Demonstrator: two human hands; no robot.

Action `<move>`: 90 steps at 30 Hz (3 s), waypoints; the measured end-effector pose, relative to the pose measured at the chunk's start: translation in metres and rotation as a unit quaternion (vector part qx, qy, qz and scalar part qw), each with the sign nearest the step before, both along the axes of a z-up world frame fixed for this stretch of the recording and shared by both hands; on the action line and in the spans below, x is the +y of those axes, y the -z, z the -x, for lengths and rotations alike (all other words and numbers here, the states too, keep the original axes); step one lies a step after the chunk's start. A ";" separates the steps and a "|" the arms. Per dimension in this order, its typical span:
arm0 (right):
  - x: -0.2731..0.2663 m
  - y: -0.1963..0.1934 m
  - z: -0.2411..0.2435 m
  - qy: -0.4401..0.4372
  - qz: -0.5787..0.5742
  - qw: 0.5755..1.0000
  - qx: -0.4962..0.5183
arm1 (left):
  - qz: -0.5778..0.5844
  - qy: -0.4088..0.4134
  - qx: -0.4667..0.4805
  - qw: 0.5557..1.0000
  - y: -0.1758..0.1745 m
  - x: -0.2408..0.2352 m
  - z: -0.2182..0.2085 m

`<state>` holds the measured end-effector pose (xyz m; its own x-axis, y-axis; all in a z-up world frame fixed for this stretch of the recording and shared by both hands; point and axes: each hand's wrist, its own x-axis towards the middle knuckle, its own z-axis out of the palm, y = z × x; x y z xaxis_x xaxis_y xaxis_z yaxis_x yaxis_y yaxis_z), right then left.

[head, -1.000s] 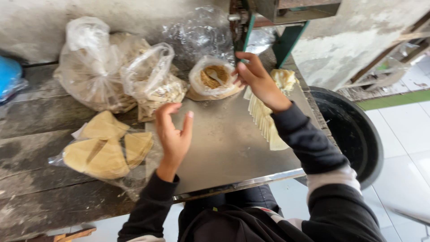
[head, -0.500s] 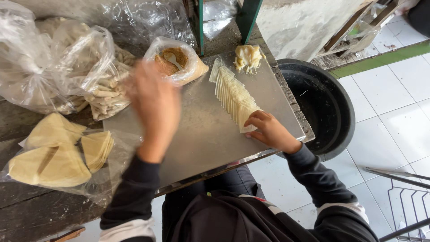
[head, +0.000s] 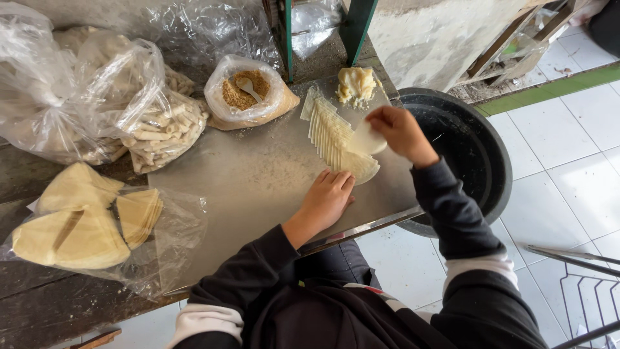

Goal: The person folds triangular wrappers into cones, scoops a grainy filling from a bag, and places it inside each cone. They then seal the cones and place them into a plastic bag. The process is repeated for multiple units.

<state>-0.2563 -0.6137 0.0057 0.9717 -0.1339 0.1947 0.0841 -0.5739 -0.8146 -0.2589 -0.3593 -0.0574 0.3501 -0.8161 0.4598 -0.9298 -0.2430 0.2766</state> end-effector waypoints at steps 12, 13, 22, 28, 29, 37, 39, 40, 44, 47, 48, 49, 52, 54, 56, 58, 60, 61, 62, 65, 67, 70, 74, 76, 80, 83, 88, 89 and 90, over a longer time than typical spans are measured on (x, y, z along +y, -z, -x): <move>0.142 -0.025 -0.025 -0.190 0.155 0.968 -0.057 | 0.179 -0.286 0.261 0.905 -0.015 0.085 -0.016; 0.150 -0.024 -0.025 -0.215 0.144 0.965 -0.035 | 0.151 -0.296 0.281 0.900 -0.016 0.092 -0.019; 0.153 -0.043 -0.161 -0.033 0.302 0.942 -0.145 | 0.005 -0.309 0.151 0.939 -0.019 0.085 -0.038; 0.170 -0.030 -0.207 -0.060 0.448 0.892 0.009 | 0.042 -0.293 0.129 0.947 -0.003 0.080 -0.038; 0.172 -0.028 -0.211 -0.057 0.454 0.889 0.021 | 0.059 -0.290 0.123 0.947 -0.002 0.081 -0.038; 0.171 -0.011 -0.228 -0.042 0.482 0.874 0.046 | 0.137 -0.253 0.349 0.892 -0.017 0.101 -0.041; 0.165 -0.006 -0.236 -0.017 0.443 0.895 0.044 | 0.159 -0.245 0.359 0.886 -0.022 0.104 -0.041; 0.166 -0.004 -0.238 -0.007 0.391 0.920 0.008 | 0.178 -0.237 0.362 0.884 -0.024 0.106 -0.042; 0.176 -0.004 -0.238 0.039 0.206 0.960 -0.187 | 0.170 -0.247 0.445 0.844 -0.035 0.103 -0.045; 0.181 -0.004 -0.237 0.020 0.080 0.976 -0.203 | 0.148 -0.268 0.461 0.833 -0.036 0.104 -0.044; 0.181 -0.006 -0.236 0.004 0.036 0.983 -0.179 | 0.157 -0.263 0.443 0.842 -0.035 0.105 -0.043; 0.179 -0.007 -0.232 -0.012 0.045 0.979 -0.198 | 0.165 -0.257 0.425 0.852 -0.033 0.105 -0.044; 0.173 -0.019 -0.211 -0.035 0.080 0.963 -0.253 | 0.179 -0.267 0.381 0.867 -0.030 0.106 -0.045; 0.169 -0.028 -0.195 -0.021 0.117 0.951 -0.286 | 0.171 -0.283 0.376 0.866 -0.031 0.106 -0.045; 0.167 -0.032 -0.186 -0.024 0.130 0.949 -0.287 | 0.146 -0.301 0.391 0.858 -0.029 0.106 -0.046; 0.166 -0.026 -0.181 -0.025 0.127 0.949 -0.289 | 0.163 -0.297 0.345 0.875 -0.024 0.106 -0.047; 0.166 -0.015 -0.182 -0.028 0.111 0.948 -0.296 | 0.175 -0.292 0.331 0.880 -0.019 0.107 -0.049; 0.166 -0.010 -0.184 0.000 0.059 0.964 -0.259 | 0.177 -0.290 0.342 0.876 -0.018 0.108 -0.049; 0.167 -0.003 -0.185 0.028 0.008 0.975 -0.221 | 0.179 -0.288 0.353 0.872 -0.017 0.108 -0.049; 0.162 0.016 -0.194 0.069 -0.112 0.978 -0.163 | 0.183 -0.274 0.397 0.857 -0.018 0.111 -0.047; 0.155 0.025 -0.203 0.087 -0.182 0.969 -0.140 | 0.176 -0.279 0.392 0.859 -0.020 0.112 -0.049; 0.147 0.032 -0.212 0.108 -0.282 0.947 -0.106 | 0.179 -0.276 0.391 0.860 -0.022 0.112 -0.049; 0.138 0.030 -0.211 0.109 -0.379 0.915 -0.085 | 0.171 -0.280 0.406 0.853 -0.023 0.115 -0.050; 0.133 0.022 -0.202 0.105 -0.420 0.898 -0.076 | 0.166 -0.280 0.424 0.845 -0.024 0.114 -0.051; 0.118 0.005 -0.156 0.075 -0.483 0.870 -0.064 | 0.184 -0.255 0.446 0.838 -0.020 0.117 -0.052; 0.110 0.004 -0.105 0.065 -0.480 0.874 -0.047 | 0.169 -0.253 0.444 0.843 -0.015 0.117 -0.055; 0.114 0.034 -0.025 0.078 -0.468 0.880 0.026 | 0.173 -0.248 0.445 0.843 -0.008 0.120 -0.060; 0.116 0.041 -0.013 0.079 -0.462 0.882 0.046 | 0.174 -0.251 0.443 0.843 -0.008 0.120 -0.060; 0.119 0.048 -0.004 0.081 -0.457 0.883 0.065 | 0.173 -0.256 0.444 0.841 -0.009 0.120 -0.060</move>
